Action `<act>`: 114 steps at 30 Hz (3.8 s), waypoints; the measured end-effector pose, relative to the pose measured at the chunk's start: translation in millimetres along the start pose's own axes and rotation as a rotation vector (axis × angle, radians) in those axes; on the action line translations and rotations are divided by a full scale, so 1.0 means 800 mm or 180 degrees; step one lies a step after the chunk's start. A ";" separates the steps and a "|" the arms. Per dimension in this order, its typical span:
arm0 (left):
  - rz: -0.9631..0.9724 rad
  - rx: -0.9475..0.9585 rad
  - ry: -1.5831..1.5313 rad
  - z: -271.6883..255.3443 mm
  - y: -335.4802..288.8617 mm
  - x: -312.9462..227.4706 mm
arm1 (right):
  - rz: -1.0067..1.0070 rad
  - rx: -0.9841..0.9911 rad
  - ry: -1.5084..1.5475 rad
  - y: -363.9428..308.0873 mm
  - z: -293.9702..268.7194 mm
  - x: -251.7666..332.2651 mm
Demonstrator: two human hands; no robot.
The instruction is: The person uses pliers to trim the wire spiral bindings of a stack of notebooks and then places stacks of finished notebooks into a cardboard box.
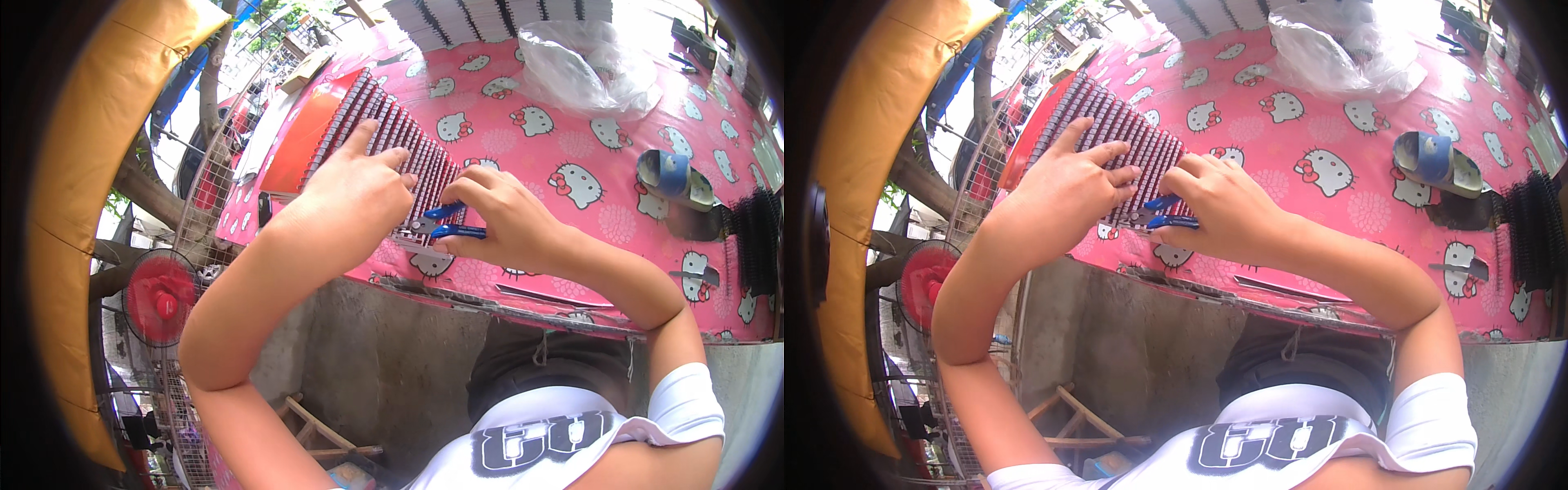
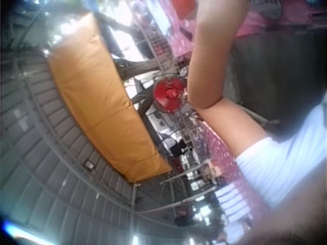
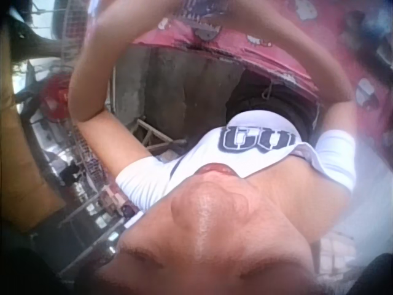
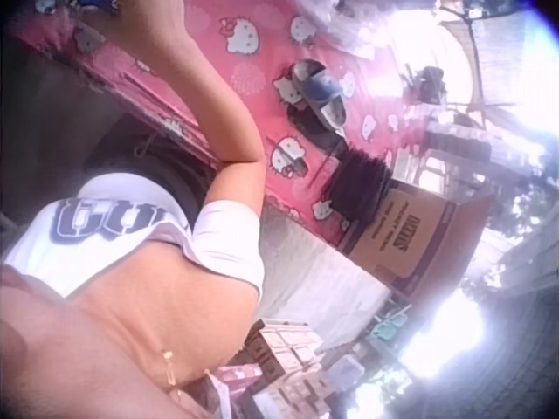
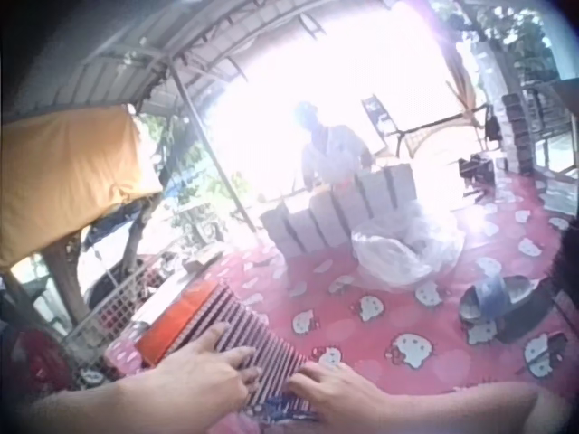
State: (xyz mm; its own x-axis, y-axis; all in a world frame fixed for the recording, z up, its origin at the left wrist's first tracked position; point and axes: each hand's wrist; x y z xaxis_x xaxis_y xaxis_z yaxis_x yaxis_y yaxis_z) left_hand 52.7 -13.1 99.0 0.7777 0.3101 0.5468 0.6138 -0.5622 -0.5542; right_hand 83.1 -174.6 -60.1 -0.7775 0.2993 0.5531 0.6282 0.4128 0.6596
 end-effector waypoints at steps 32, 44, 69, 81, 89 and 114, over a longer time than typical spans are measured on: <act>0.0070 0.0184 0.0031 0.003 0.015 -0.007 | -0.0217 -0.0153 -0.0339 -0.013 0.017 -0.013; 0.0206 -0.0135 0.0393 0.029 0.021 -0.010 | 0.1805 0.1767 0.0989 0.011 0.010 -0.007; 0.0091 0.0183 0.0188 0.026 0.041 -0.019 | -0.0032 0.0171 -0.0081 -0.017 0.026 -0.029; 0.0214 -0.0030 -0.0020 0.047 0.050 -0.017 | 0.0621 0.0745 0.0113 -0.021 0.007 -0.040; 0.0179 0.0025 0.0062 0.041 0.050 -0.020 | 0.1395 0.1685 0.0734 0.001 0.018 -0.049; 0.0338 0.0103 -0.0043 0.060 0.070 -0.025 | 0.2518 0.2112 0.1619 -0.002 0.013 -0.054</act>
State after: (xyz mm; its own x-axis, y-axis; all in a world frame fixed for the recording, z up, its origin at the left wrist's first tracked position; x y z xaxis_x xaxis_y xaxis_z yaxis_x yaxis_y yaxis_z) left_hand 78.0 -14.2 26.8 0.8403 0.2605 0.4754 0.5316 -0.5676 -0.6286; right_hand 115.1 -179.1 -90.6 0.0243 0.3569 0.9338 0.6775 0.6810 -0.2779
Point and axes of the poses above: each hand's wrist, its own y-axis towards the middle knuckle, its own z-axis out of the palm, x = y × z, and after that the axes turned 8 degrees about z, right-handed
